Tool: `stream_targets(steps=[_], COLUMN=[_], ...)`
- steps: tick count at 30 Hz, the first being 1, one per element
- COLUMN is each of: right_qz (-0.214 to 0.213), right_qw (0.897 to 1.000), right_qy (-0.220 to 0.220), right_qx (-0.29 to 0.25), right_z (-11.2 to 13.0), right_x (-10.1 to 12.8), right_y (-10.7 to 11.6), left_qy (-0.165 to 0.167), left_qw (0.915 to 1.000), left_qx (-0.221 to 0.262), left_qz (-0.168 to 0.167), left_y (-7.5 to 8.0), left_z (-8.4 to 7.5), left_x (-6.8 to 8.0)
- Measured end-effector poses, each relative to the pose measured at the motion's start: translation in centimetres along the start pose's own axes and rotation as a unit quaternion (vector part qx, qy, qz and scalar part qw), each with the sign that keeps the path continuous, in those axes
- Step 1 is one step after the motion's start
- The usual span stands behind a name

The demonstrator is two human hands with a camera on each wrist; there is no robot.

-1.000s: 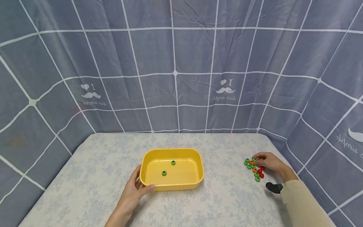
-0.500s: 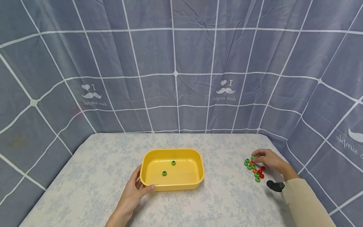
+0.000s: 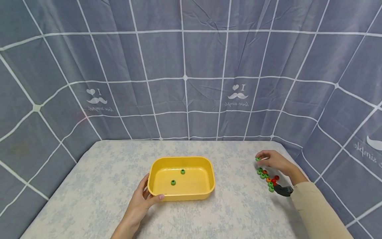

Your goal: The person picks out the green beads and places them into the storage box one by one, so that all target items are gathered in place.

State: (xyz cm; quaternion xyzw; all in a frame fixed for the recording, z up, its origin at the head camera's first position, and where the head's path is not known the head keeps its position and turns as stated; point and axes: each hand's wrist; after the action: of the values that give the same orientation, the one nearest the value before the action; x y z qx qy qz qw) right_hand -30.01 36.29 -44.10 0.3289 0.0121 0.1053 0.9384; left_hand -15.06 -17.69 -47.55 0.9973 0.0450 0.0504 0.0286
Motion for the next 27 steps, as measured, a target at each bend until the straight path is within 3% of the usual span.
stream_targets(steps=[19, 27], right_qz=[0.055, 0.078], right_qw=[0.996, 0.993], right_qy=[0.062, 0.093], right_qx=[-0.028, -0.007], right_z=[3.5, 5.5], right_x=[-1.9, -2.9], right_y=[-2.3, -4.2], left_qy=[0.01, 0.008], left_qw=[0.9999, 1.0], left_qx=[-0.001, -0.001], left_qz=[-0.004, -0.002], left_y=[0.0, 0.0], left_z=[0.0, -0.1], left_x=[-0.1, 0.0])
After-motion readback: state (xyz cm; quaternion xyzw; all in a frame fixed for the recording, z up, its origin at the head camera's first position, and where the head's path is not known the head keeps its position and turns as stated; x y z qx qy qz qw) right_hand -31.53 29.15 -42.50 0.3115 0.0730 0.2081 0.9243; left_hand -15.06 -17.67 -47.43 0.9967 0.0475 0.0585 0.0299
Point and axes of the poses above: each hand's wrist, its own x-axis away from the middle knuckle, its own y-axis out of the back of the hand, z = x × y, and after that the axes turned 6 degrees about -z, right-handed
